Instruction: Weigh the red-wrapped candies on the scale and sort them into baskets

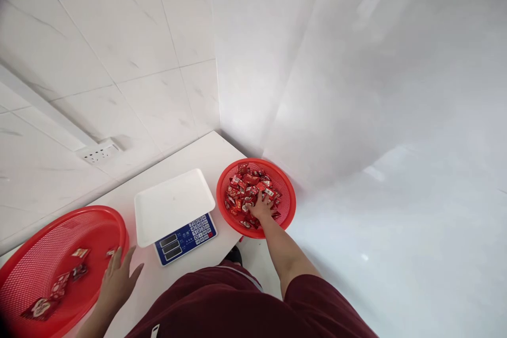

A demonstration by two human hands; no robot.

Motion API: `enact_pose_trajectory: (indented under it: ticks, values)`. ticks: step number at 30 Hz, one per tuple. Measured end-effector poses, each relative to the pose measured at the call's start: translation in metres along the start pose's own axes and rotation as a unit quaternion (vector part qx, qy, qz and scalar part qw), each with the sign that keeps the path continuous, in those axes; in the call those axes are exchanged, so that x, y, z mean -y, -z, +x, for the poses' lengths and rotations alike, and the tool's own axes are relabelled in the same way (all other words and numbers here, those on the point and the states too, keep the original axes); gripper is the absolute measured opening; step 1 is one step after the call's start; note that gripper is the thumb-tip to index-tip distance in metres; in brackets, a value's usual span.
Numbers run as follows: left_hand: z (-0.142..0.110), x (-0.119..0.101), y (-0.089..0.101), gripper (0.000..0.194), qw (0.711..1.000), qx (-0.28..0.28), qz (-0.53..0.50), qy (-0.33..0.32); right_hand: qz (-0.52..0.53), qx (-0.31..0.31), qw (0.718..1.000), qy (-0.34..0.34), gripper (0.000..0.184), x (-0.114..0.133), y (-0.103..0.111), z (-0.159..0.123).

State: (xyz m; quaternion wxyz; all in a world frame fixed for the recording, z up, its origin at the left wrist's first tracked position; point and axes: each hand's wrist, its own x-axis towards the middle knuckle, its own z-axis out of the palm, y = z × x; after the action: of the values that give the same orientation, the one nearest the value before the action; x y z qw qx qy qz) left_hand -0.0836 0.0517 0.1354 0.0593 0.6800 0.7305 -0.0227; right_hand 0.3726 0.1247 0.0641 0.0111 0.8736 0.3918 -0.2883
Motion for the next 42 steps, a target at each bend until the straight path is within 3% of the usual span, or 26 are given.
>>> enact_pose_trajectory:
  ticks: [9, 15, 19, 23, 27, 30, 38, 42]
  values:
    - [0.006, -0.024, -0.007, 0.054, 0.999, -0.035, -0.024, -0.032, -0.037, -0.031, 0.996, 0.070, 0.089, 0.019, 0.000, 0.004]
    - [0.010, -0.064, -0.009, 0.049, 0.989, -0.079, -0.095, -0.079, -0.034, -0.076, 0.989, 0.126, 0.072, 0.008, 0.010, 0.004]
    - [0.008, -0.099, -0.005, 0.043, 0.980, -0.086, -0.151, -0.095, 0.043, -0.074, 0.981, 0.177, 0.057, -0.004, 0.019, 0.010]
    - [0.002, -0.132, 0.009, 0.040, 0.971, -0.041, -0.213, -0.102, 0.243, -0.053, 0.952, 0.179, 0.049, -0.014, 0.030, 0.015]
    - [-0.001, -0.156, 0.031, 0.039, 0.958, 0.056, -0.261, -0.100, 0.490, 0.017, 0.863, 0.119, 0.048, -0.024, 0.040, 0.012]
    - [-0.003, -0.172, 0.045, 0.038, 0.944, 0.102, -0.293, -0.114, 0.572, 0.074, 0.815, 0.064, 0.048, -0.031, 0.045, 0.009]
    - [-0.004, -0.215, 0.059, 0.036, 0.876, 0.203, -0.419, -0.121, 0.622, 0.101, 0.775, 0.055, 0.041, -0.035, 0.058, -0.004]
    - [0.002, -0.229, 0.055, 0.037, 0.843, 0.226, -0.470, -0.135, 0.612, 0.097, 0.785, -0.011, 0.039, -0.033, 0.060, -0.007]
